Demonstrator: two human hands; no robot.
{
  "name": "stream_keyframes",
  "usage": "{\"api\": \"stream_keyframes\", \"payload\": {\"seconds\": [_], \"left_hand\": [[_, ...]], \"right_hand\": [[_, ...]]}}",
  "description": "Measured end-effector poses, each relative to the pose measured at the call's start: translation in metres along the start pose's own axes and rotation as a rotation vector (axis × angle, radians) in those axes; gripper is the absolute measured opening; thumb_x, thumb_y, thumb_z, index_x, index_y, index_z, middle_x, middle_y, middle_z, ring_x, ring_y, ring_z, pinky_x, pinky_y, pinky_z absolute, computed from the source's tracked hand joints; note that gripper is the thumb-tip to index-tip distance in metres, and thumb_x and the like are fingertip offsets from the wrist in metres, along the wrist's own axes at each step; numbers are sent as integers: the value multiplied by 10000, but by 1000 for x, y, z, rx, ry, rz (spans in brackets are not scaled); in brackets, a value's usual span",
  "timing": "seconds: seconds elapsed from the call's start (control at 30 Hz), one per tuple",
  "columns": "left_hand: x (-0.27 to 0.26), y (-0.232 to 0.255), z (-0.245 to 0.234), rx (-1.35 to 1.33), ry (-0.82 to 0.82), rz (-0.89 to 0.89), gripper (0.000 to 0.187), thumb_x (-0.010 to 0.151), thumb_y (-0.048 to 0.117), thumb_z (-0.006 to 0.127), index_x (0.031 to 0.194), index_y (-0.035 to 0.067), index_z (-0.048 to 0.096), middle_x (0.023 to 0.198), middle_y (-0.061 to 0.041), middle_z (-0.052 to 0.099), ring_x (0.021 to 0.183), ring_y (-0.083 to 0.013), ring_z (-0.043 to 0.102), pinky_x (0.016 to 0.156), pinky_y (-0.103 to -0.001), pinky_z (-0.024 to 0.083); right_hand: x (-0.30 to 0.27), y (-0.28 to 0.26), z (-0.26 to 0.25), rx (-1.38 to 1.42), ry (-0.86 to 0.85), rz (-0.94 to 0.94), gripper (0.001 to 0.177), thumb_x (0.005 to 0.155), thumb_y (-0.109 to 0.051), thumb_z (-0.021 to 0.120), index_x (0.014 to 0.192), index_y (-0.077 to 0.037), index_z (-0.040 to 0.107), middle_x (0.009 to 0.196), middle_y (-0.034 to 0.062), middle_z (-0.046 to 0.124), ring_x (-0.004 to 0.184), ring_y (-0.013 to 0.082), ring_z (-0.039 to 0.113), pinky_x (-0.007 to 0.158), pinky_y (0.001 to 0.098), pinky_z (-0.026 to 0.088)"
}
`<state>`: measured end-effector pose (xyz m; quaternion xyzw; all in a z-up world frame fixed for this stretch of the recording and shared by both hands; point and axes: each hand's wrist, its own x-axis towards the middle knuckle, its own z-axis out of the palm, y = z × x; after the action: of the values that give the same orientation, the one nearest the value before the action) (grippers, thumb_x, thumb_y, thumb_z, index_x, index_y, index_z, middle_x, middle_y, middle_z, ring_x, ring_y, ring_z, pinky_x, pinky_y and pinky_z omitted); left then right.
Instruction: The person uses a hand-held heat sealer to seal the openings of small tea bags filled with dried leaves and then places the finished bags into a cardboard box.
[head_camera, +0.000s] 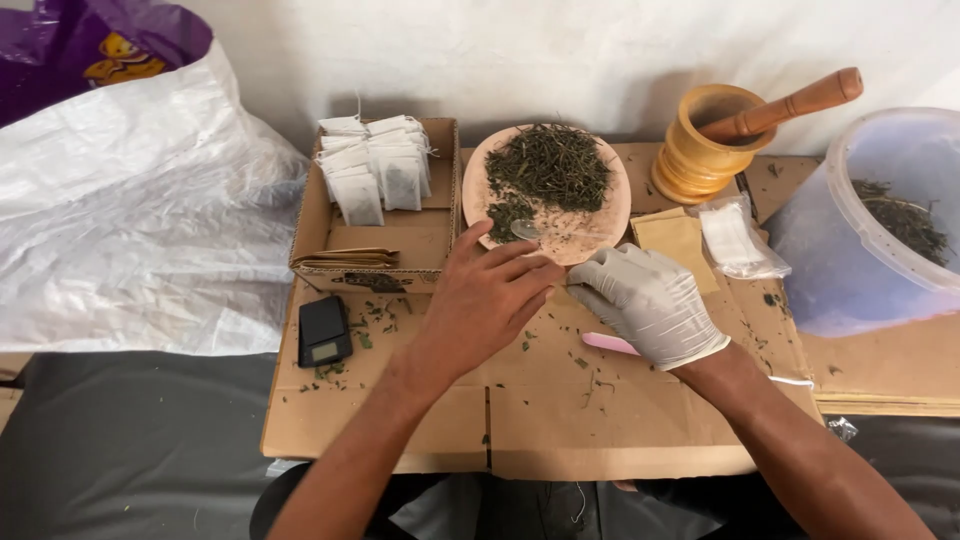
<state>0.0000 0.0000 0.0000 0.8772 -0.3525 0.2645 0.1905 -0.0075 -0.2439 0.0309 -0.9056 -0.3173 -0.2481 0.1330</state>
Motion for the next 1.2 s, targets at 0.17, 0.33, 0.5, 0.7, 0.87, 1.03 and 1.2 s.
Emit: {"api": "stream_keyframes", "payload": {"seconds": [0.17, 0.33, 0.5, 0.7, 0.87, 1.03, 1.2], "left_hand": [[10, -14, -16, 78, -156, 38, 117, 1044, 263, 774, 1152, 260, 818, 1080, 30, 870, 1196, -154, 802, 1318, -615, 307], [19, -23, -38, 75, -245, 17, 84, 1068, 277, 727, 1073, 255, 809, 1027, 30, 875, 1125, -124, 822, 1307, -600, 311], [33, -18, -64, 103, -355, 0, 118, 1029, 142, 777, 1107, 197, 846, 934, -53, 872, 1012, -188, 856, 1312, -599, 328], [47, -27, -120, 267, -304, -23, 156, 957, 52, 822, 1052, 172, 851, 767, -82, 822, 874, -221, 858, 1292, -636, 396], [13, -119, -140, 347, -139, -83, 147, 1080, 105, 772, 1203, 173, 813, 935, -104, 854, 1030, -263, 854, 1303, -555, 369], [-21, -163, -132, 432, -134, -178, 87, 1124, 185, 755, 1207, 171, 776, 984, -92, 865, 1040, -248, 853, 1307, -485, 399], [-45, -182, -107, 352, -244, -308, 122, 1130, 172, 719, 1216, 162, 805, 988, -95, 865, 1031, -250, 847, 1304, -518, 394]], "right_hand": [[8, 2, 18, 21, 29, -53, 101, 1036, -283, 814, 1020, -231, 729, 950, -48, 695, 965, 202, 708, 811, 355, 572], [15, 6, 30, 69, 46, -92, 83, 1051, -245, 803, 1041, -215, 727, 958, -26, 699, 1002, 238, 731, 837, 377, 587], [21, 0, 31, 40, 55, -76, 87, 1039, -271, 817, 1040, -254, 732, 952, -48, 694, 967, 210, 732, 826, 357, 596], [31, 3, 4, 66, -9, 119, 273, 1093, -389, 751, 1354, -310, 751, 1284, -25, 743, 1221, 218, 711, 979, 392, 576], [-14, 7, 9, 229, 0, 171, 194, 1066, -289, 791, 1258, -272, 804, 1226, -32, 792, 1178, 222, 753, 978, 371, 599], [-57, 4, 34, 370, -57, 276, 151, 1044, -272, 796, 1178, -259, 863, 1183, -16, 840, 1158, 226, 789, 968, 376, 619], [-69, 23, 32, 451, -96, 398, 196, 1074, -157, 714, 1184, -180, 874, 1203, 109, 846, 1207, 364, 765, 1055, 486, 587]]}}
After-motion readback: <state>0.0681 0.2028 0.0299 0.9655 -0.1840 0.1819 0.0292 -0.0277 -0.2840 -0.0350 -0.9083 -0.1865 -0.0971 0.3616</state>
